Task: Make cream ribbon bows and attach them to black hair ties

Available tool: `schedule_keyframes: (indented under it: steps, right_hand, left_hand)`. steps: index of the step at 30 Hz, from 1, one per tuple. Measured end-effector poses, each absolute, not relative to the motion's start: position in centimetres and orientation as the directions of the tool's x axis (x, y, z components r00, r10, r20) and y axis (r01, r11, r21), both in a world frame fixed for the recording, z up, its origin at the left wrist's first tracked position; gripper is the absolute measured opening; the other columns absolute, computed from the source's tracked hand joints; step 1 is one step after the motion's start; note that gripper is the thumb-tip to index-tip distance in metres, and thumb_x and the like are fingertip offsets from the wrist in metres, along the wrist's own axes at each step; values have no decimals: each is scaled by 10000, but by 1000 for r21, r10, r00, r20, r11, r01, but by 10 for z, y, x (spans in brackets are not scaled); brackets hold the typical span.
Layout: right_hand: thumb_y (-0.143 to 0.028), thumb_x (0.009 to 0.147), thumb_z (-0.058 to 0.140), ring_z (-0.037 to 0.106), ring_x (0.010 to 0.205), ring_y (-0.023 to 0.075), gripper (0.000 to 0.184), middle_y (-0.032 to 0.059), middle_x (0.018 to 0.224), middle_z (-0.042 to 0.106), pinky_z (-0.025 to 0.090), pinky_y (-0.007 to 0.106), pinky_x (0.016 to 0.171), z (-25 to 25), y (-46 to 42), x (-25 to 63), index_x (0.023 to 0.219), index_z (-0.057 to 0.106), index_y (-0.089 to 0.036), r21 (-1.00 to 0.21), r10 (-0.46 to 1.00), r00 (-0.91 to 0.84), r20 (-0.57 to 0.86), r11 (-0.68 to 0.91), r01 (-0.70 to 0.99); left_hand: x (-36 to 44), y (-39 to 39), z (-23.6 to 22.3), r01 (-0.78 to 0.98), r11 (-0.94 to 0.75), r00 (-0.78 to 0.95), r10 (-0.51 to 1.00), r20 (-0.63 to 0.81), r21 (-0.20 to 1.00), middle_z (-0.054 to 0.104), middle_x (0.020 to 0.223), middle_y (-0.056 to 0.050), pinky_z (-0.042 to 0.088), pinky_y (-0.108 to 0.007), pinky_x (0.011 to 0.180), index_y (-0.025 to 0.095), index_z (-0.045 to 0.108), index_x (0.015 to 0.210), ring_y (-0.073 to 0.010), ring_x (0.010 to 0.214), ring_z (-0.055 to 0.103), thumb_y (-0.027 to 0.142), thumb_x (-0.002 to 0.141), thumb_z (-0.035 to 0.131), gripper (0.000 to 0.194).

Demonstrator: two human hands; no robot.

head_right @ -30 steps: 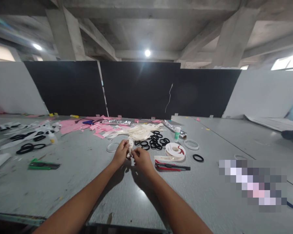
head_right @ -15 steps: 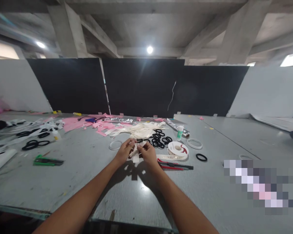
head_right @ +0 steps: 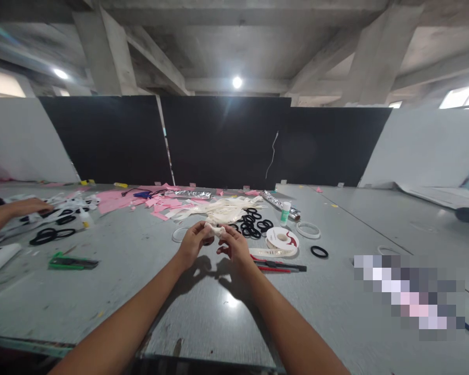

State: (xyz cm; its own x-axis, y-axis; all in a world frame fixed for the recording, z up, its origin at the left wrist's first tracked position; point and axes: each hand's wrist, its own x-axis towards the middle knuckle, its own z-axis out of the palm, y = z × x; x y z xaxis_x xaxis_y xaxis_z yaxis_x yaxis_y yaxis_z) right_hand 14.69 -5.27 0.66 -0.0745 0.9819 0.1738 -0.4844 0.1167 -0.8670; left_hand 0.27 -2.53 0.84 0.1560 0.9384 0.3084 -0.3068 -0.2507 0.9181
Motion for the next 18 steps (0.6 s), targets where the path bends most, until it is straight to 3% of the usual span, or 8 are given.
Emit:
schedule_keyframes:
  steps: [5,9,13,18]
  right_hand:
    - [-435,682,695,502,560,108,290,-3,652,556,484,228,434,3,-52,146,729,603,-164,-920,981,-57,186,153,-360]
    - [-431,704,654,520,524,114,275,-23,614,552,498,243,418,0,-48,142,749,568,-173,-944,965,37,259,261,-200]
    - [-407,757,587,484,412,98,223,-45,554,537,436,221,337,-5,-49,132,746,528,-192,-940,938,91,334,339,-44]
    - [-387,806,516,470,358,89,189,-70,516,510,405,205,316,-6,-51,129,755,476,-209,-938,930,154,335,344,-35]
  left_hand:
    - [3,-28,12,-439,-195,188,935,302,877,571,745,9,452,-207,595,150,553,773,-79,622,540,388,704,711,294]
    - [6,-28,8,-395,-215,118,952,282,893,518,664,41,448,-201,533,173,471,733,-70,552,492,393,709,695,315]
    - [11,-27,2,-354,-202,34,973,228,913,483,595,67,414,-190,453,199,435,786,-67,461,448,441,724,648,328]
    - [12,-29,2,-272,-240,22,967,256,932,475,562,67,335,-168,374,202,434,824,-68,406,419,495,756,582,334]
